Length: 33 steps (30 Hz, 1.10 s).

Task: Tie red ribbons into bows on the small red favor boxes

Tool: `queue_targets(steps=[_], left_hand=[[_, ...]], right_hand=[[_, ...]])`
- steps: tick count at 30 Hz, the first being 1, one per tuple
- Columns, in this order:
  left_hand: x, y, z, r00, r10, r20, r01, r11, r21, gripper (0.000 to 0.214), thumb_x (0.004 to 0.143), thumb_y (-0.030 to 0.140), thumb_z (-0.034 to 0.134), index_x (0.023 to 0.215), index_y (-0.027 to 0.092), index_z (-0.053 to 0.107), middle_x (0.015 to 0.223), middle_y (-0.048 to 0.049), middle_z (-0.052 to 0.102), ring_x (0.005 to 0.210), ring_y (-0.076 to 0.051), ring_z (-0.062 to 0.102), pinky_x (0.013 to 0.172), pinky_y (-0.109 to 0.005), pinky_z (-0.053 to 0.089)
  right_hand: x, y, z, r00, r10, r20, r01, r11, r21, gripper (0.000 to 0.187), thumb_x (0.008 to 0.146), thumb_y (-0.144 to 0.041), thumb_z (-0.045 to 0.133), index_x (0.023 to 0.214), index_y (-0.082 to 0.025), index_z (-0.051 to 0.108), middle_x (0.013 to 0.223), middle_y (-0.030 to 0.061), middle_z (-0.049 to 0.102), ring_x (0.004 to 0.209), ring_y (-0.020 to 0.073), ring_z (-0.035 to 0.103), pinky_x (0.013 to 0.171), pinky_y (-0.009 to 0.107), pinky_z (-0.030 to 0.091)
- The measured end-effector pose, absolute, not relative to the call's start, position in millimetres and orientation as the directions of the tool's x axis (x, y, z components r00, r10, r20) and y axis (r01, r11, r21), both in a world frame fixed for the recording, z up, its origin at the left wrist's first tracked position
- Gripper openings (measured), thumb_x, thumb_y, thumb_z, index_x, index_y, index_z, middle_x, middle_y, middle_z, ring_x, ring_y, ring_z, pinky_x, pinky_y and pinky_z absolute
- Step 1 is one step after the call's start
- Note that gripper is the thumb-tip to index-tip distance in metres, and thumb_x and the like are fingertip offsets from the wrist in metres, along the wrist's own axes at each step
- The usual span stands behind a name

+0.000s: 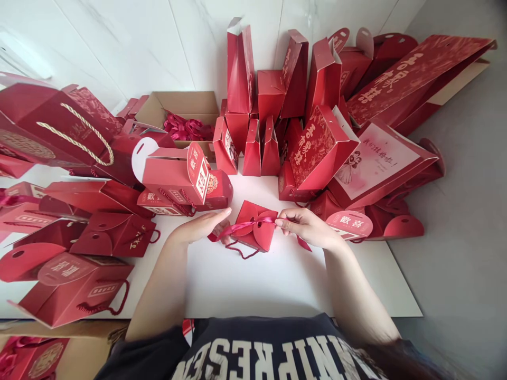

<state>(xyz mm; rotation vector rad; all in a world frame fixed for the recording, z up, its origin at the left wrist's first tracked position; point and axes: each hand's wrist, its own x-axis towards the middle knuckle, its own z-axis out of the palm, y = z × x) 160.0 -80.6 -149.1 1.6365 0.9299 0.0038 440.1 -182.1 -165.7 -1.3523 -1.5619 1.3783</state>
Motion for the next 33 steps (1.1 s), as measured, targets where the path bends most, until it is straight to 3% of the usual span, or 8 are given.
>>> queue_targets(steps=[4,8,13,18,21,23,28,33], left_hand=[[161.9,-80.3,-138.9,0.732,0.389,-0.559,0.589,0.052,0.807,0.062,0.095,0.058,0.034,0.069,0.017,0.073,0.062,-0.0071,0.07,0.072,-0.018,0.066,0.071,-0.025,0.045],[162.3,-79.2,-137.7,0.796,0.303,-0.524,0.509,0.134,0.85,0.052,0.093,0.049,0.045,0.07,0.014,0.076,0.059,-0.0093,0.07,0.058,-0.018,0.065,0.064,-0.027,0.046],[164.3,-79.4,-149.8,0.734,0.359,-0.576,0.478,0.329,0.814,0.064,0.093,0.054,0.036,0.069,0.01,0.076,0.049,-0.0125,0.065,0.047,-0.017,0.061,0.05,-0.025,0.044],[161.2,-74.7,-154.9,0.621,0.38,-0.685,0.524,0.448,0.724,0.059,0.09,0.049,0.037,0.07,0.009,0.075,0.044,-0.0103,0.06,0.036,-0.014,0.052,0.033,-0.023,0.024],[159.3,-73.5,-150.9,0.623,0.465,-0.629,0.507,0.373,0.777,0.052,0.089,0.048,0.044,0.066,0.011,0.073,0.036,-0.002,0.046,0.03,-0.008,0.032,0.034,-0.023,0.017],[159.6,-74.5,-147.7,0.655,0.547,-0.52,0.449,0.272,0.851,0.043,0.087,0.047,0.054,0.066,0.014,0.07,0.038,0.0025,0.041,0.035,-0.006,0.029,0.038,-0.022,0.02],[166.6,-79.0,-146.8,0.584,0.754,-0.302,0.444,0.015,0.896,0.021,0.076,0.038,0.072,0.078,0.018,0.07,0.066,0.001,0.063,0.061,-0.009,0.054,0.058,-0.02,0.042],[176.6,-86.9,-146.7,0.602,0.785,-0.147,0.403,-0.139,0.905,0.025,0.074,0.038,0.075,0.085,0.016,0.07,0.081,-0.0035,0.07,0.075,-0.015,0.063,0.071,-0.026,0.05]], right_hand=[[439.7,-182.3,-164.9,-0.275,0.95,-0.149,0.274,-0.071,-0.959,0.041,0.09,-0.054,0.056,0.072,-0.018,0.06,0.067,-0.0004,0.056,0.065,0.0139,0.051,0.063,0.028,0.037],[439.7,-182.1,-165.3,-0.274,0.95,-0.15,0.27,-0.074,-0.96,0.04,0.09,-0.054,0.055,0.072,-0.018,0.06,0.067,-0.0005,0.056,0.065,0.0137,0.051,0.064,0.027,0.038],[440.0,-181.7,-166.4,-0.269,0.951,-0.153,0.265,-0.08,-0.961,0.04,0.09,-0.053,0.056,0.073,-0.017,0.061,0.068,-0.0004,0.056,0.066,0.0136,0.05,0.064,0.027,0.038],[438.9,-182.0,-166.3,-0.274,0.947,-0.167,0.254,-0.096,-0.962,0.041,0.089,-0.055,0.056,0.077,-0.017,0.063,0.069,0.0004,0.057,0.067,0.0147,0.053,0.065,0.028,0.04],[438.8,-182.1,-166.7,-0.265,0.95,-0.164,0.262,-0.093,-0.961,0.041,0.088,-0.056,0.056,0.078,-0.017,0.064,0.069,0.0009,0.058,0.068,0.0152,0.053,0.065,0.029,0.041],[438.9,-182.1,-167.1,-0.258,0.953,-0.157,0.269,-0.085,-0.959,0.041,0.088,-0.056,0.056,0.078,-0.017,0.064,0.069,0.0009,0.057,0.067,0.0151,0.053,0.065,0.029,0.04],[439.4,-182.1,-166.7,-0.245,0.958,-0.148,0.264,-0.081,-0.961,0.041,0.089,-0.055,0.056,0.074,-0.018,0.063,0.068,-0.0005,0.055,0.065,0.014,0.05,0.063,0.028,0.038],[438.2,-183.2,-164.1,-0.215,0.964,-0.155,0.28,-0.091,-0.956,0.043,0.09,-0.056,0.054,0.07,-0.018,0.057,0.064,-0.0025,0.049,0.057,0.0112,0.04,0.055,0.026,0.031]])
